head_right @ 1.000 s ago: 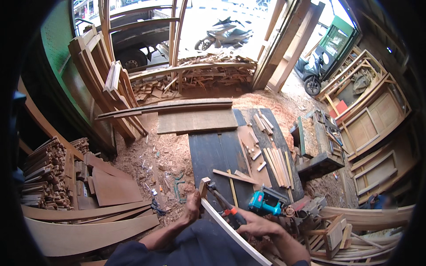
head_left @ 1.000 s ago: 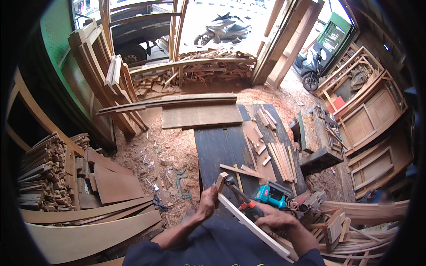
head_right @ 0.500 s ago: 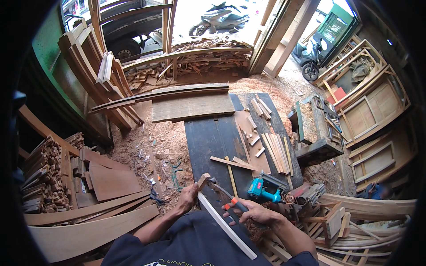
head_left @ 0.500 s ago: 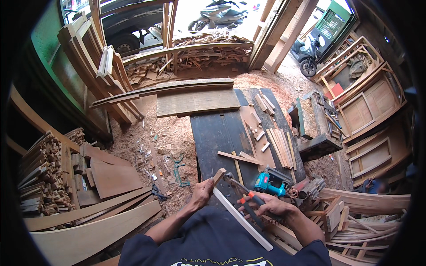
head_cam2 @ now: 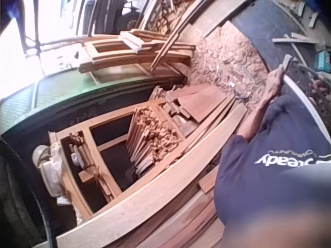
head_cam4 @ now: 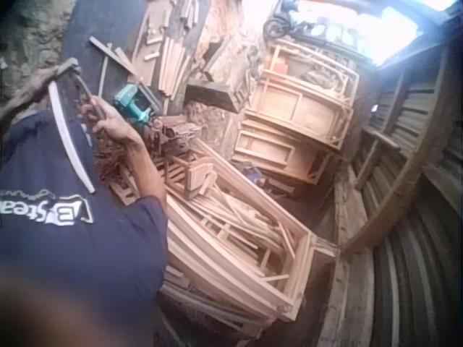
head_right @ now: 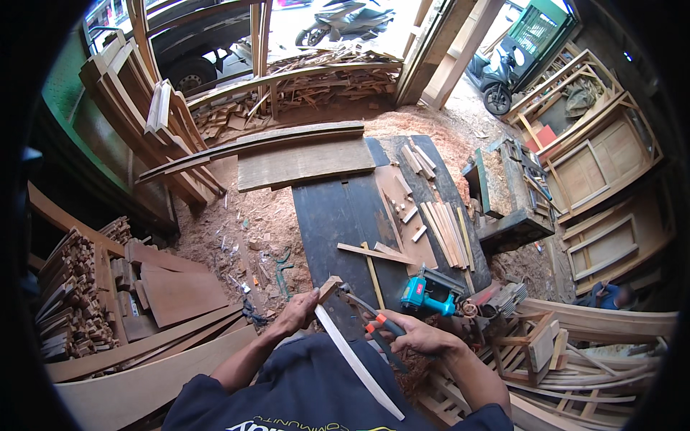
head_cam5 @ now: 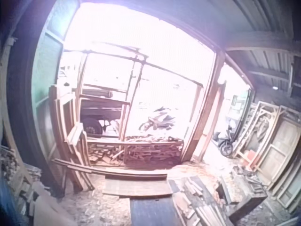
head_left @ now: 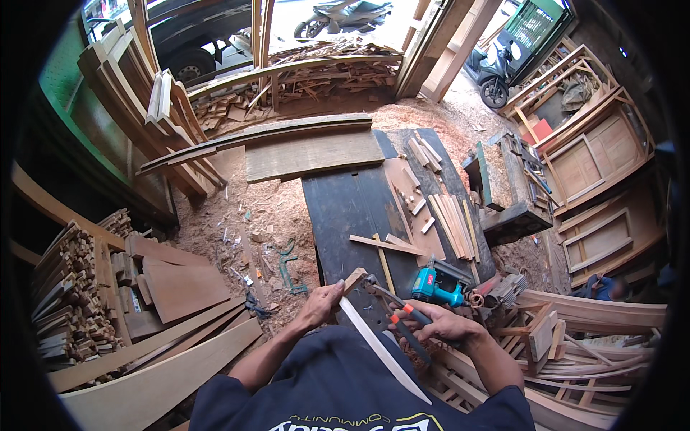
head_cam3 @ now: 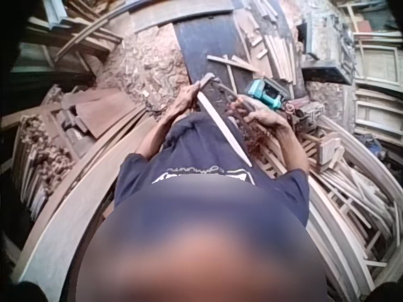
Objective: The person assembles small wooden frames by aligning thin wooden strips and securing them with a pneumatic nail gun. They repeatedly position the pieces, fire nails to join them, and inspect the resulting frame before adding more pieces.
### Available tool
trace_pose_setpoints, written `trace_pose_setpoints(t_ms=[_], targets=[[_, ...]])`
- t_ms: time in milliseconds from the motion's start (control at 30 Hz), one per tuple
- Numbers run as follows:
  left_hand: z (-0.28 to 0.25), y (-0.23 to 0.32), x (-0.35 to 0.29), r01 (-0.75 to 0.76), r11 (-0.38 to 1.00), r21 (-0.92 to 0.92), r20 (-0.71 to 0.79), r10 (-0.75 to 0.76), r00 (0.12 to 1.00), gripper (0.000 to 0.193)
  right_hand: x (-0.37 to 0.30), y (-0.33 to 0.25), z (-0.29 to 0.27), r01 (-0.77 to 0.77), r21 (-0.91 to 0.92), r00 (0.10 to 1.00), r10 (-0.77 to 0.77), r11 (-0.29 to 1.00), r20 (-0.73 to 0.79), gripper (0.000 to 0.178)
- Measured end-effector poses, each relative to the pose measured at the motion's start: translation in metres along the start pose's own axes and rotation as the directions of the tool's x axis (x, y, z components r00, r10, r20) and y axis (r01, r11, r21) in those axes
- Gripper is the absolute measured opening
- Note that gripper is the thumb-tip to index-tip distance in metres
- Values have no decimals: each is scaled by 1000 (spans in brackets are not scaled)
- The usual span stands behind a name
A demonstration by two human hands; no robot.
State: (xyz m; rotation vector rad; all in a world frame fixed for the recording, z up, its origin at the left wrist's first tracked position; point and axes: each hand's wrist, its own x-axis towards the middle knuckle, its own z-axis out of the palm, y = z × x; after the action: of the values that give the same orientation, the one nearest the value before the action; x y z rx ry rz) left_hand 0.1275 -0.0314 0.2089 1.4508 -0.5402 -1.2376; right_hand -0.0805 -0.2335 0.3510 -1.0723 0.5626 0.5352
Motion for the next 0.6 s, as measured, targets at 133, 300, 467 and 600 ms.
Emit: trace_pose_setpoints(t_ms=[133,300,467,600], targets=[[0,-2,4,49,999,10,-1,-49,999,60,3,0,1,24,-95,998,-29,995,-54,87],[7,-10,7,42,999,-22,4,-42,999,59,-2,-6,3,-26,-22,995,24,999,-101,82],[13,-13,8,4,1000,-25,-11,-5,1000,59,1,-8,5,-75,-132,986,53,988,-158,79],[15,-12,10,2,1000,-9,-22,-3,1000,60,2,-6,3,-48,-97,993,37,994,-113,79]])
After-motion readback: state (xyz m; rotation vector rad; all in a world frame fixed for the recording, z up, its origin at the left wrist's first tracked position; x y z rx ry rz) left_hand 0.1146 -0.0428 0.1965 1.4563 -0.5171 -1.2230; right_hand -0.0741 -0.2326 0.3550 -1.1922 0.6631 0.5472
